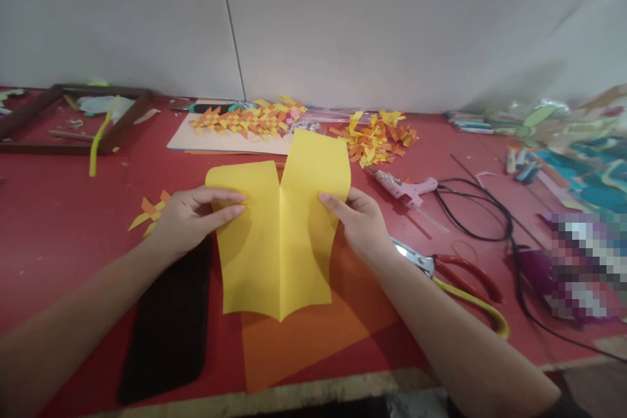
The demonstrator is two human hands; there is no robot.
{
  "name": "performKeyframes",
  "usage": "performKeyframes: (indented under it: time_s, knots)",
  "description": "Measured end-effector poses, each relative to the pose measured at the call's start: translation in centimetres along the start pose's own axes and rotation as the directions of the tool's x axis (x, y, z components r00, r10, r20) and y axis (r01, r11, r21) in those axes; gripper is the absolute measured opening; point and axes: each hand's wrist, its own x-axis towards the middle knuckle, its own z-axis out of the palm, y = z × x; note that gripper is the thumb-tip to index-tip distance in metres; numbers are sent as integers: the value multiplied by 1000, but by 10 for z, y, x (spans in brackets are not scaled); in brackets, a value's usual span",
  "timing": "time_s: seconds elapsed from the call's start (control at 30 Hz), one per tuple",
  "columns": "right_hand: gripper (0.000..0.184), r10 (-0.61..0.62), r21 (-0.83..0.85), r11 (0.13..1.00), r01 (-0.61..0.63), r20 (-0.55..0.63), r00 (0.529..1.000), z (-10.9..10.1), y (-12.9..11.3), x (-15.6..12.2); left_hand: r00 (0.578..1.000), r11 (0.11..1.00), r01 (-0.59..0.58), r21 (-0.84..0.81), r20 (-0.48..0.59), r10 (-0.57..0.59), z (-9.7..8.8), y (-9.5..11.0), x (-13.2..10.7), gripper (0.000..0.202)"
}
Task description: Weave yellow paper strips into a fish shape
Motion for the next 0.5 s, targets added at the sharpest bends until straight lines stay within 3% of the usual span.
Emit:
performKeyframes:
  time_s: [0.3,0.4,0.47,0.5]
  knots:
    - [30,-50,52,997,50,-17,999,3,-6,-2,1000,997,-4,-71,-24,2,0,-6,1,33]
    - [53,-91,77,993,88,35,995,7,-9,-5,997,996,-59,-68,-45,56,-1,-6,0,46]
    - [70,-112,64,992,108,54,992,8,-9,-7,996,996,-76,-45,-56,73,-1,-5,-1,40]
    - [69,-113,50,993,110,60,992,7,-8,-7,996,997,-75,-34,-51,73,-1,-5,-2,32]
